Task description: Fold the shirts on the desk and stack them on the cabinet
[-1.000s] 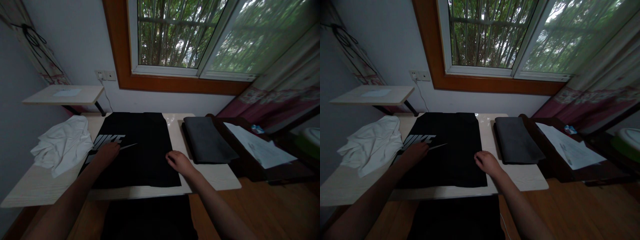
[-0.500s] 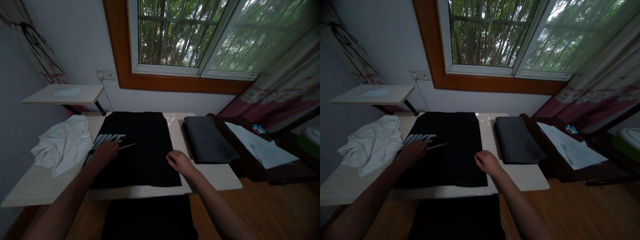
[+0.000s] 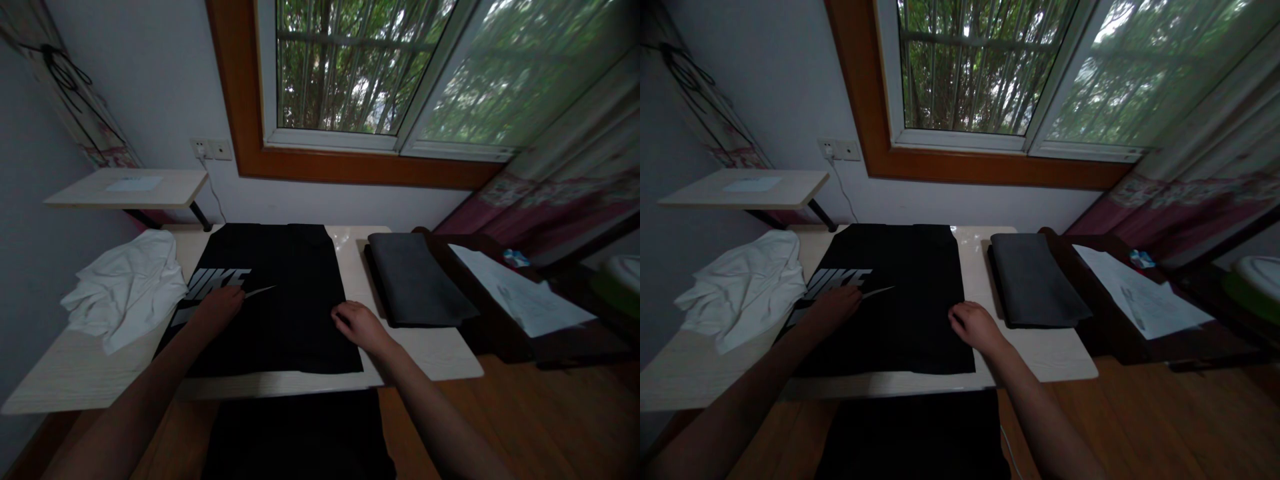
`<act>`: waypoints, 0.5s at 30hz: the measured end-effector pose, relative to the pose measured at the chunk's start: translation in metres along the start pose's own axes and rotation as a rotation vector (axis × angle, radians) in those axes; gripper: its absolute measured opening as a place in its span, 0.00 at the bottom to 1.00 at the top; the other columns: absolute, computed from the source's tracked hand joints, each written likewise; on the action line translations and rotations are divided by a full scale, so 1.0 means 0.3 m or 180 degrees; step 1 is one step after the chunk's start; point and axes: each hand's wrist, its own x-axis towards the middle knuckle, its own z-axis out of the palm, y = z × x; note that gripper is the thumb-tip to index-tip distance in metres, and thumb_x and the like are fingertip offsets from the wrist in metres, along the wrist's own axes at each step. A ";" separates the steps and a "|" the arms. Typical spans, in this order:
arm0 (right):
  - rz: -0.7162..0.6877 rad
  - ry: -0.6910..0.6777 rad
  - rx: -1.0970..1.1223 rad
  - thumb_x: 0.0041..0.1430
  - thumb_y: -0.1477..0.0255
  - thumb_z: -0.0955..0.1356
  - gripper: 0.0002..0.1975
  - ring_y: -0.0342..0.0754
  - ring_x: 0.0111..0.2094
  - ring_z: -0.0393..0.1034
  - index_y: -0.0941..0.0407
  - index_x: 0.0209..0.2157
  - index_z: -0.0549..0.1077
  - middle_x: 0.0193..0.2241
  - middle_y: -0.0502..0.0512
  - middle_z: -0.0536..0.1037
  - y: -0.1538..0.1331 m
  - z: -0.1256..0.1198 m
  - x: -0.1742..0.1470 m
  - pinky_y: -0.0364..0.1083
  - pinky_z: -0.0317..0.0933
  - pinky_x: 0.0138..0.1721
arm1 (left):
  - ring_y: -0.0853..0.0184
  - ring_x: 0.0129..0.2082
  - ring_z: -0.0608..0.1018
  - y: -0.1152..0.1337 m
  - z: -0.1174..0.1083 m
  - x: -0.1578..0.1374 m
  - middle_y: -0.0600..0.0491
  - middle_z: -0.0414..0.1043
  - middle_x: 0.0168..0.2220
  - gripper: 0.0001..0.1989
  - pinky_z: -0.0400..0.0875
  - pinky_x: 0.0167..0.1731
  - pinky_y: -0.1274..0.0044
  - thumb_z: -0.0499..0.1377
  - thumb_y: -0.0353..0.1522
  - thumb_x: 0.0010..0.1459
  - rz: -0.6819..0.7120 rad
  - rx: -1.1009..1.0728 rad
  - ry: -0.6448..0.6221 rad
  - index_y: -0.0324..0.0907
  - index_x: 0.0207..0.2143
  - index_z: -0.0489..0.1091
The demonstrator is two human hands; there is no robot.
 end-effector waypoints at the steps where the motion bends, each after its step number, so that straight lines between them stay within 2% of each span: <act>1: 0.0006 0.0005 0.0002 0.67 0.73 0.64 0.07 0.50 0.39 0.74 0.54 0.40 0.74 0.35 0.55 0.80 0.001 0.001 0.000 0.49 0.64 0.45 | 0.58 0.36 0.77 0.004 -0.006 0.003 0.43 0.75 0.38 0.10 0.69 0.36 0.67 0.52 0.25 0.64 -0.0009 -0.0021 0.0016 0.38 0.36 0.74; 7: -0.0005 0.0005 0.0017 0.67 0.74 0.64 0.07 0.51 0.39 0.73 0.53 0.40 0.74 0.35 0.55 0.80 0.007 0.010 -0.001 0.49 0.64 0.45 | 0.59 0.35 0.77 0.004 -0.006 0.010 0.43 0.75 0.37 0.10 0.69 0.35 0.68 0.52 0.25 0.63 -0.0016 0.0035 -0.0042 0.38 0.35 0.74; 15: -0.0059 0.0080 -0.0112 0.67 0.74 0.64 0.07 0.52 0.38 0.69 0.54 0.39 0.74 0.33 0.55 0.76 -0.008 -0.006 -0.003 0.51 0.63 0.45 | 0.59 0.38 0.77 -0.030 -0.022 -0.008 0.44 0.75 0.38 0.09 0.69 0.40 0.68 0.53 0.27 0.64 0.0003 0.0069 0.0190 0.40 0.37 0.73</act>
